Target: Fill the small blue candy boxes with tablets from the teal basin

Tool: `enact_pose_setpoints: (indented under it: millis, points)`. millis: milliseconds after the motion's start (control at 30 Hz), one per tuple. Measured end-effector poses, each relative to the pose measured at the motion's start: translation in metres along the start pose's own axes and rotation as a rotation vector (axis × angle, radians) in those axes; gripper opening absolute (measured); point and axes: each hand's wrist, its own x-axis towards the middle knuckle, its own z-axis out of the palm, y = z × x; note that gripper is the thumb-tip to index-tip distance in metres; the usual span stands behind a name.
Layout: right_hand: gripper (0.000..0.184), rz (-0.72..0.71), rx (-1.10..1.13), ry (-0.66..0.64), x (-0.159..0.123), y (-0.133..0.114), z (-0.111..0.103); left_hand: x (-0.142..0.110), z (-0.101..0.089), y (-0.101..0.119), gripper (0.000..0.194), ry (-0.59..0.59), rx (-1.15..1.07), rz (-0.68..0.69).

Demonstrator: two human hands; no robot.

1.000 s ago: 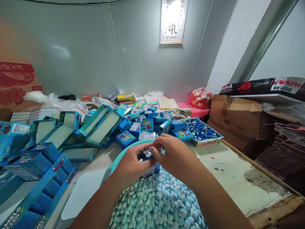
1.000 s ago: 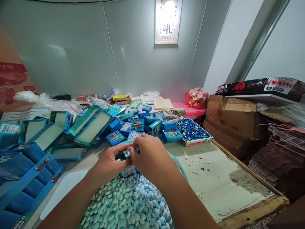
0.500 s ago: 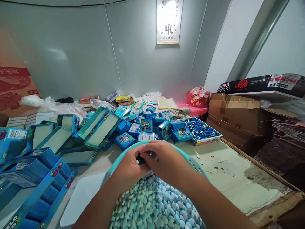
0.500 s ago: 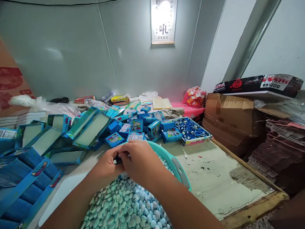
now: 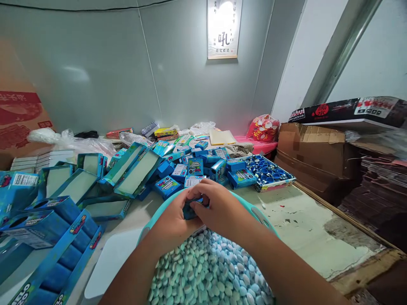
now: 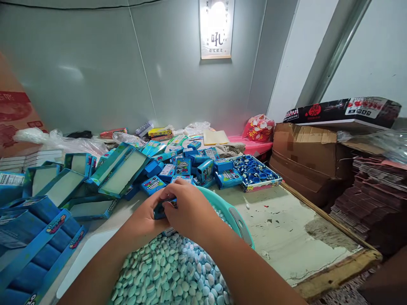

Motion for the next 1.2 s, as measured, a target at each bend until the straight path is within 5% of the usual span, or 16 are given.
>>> enact_pose_setpoints:
  millis: [133, 333, 400, 500, 667, 767, 900, 1067, 1200]
  points:
    - [0.019, -0.051, 0.073, 0.135, 0.005, 0.008, -0.003, -0.001, -0.003, -0.005, 0.055, 0.091, 0.132, -0.026]
    - [0.018, 0.057, 0.109, 0.363, 0.015, 0.024, -0.006, 0.002, -0.008, -0.012, 0.072, 0.479, 0.196, 0.052]
    - [0.022, 0.162, 0.043, 0.273, 0.014, 0.027, -0.006, 0.002, -0.008, -0.008, 0.073, 0.6, 0.205, 0.114]
    - [0.023, 0.26, -0.171, -0.038, 0.008, 0.028, -0.004, -0.004, -0.016, 0.003, 0.076, 0.759, 0.151, 0.211]
    - [0.043, 0.185, -0.292, -0.413, -0.005, 0.019, 0.006, -0.044, -0.065, 0.025, 0.065, 1.015, 0.237, 0.201]
    - [0.066, 0.072, -0.259, -0.489, -0.007, 0.012, 0.016, -0.076, -0.104, 0.021, 0.066, 0.974, 0.398, 0.012]
    - [0.084, -0.177, -0.334, -0.503, 0.003, -0.004, 0.034, -0.105, -0.141, -0.015, 0.066, 0.814, 0.525, -0.174]
    - [0.071, -0.306, -0.557, -0.841, 0.022, -0.037, 0.057, -0.122, -0.151, -0.055, 0.07, 0.678, 0.397, -0.294]
    - [0.05, -0.336, -0.697, -0.881, 0.026, -0.052, 0.064, -0.128, -0.15, -0.064, 0.086, 0.611, 0.201, -0.229]
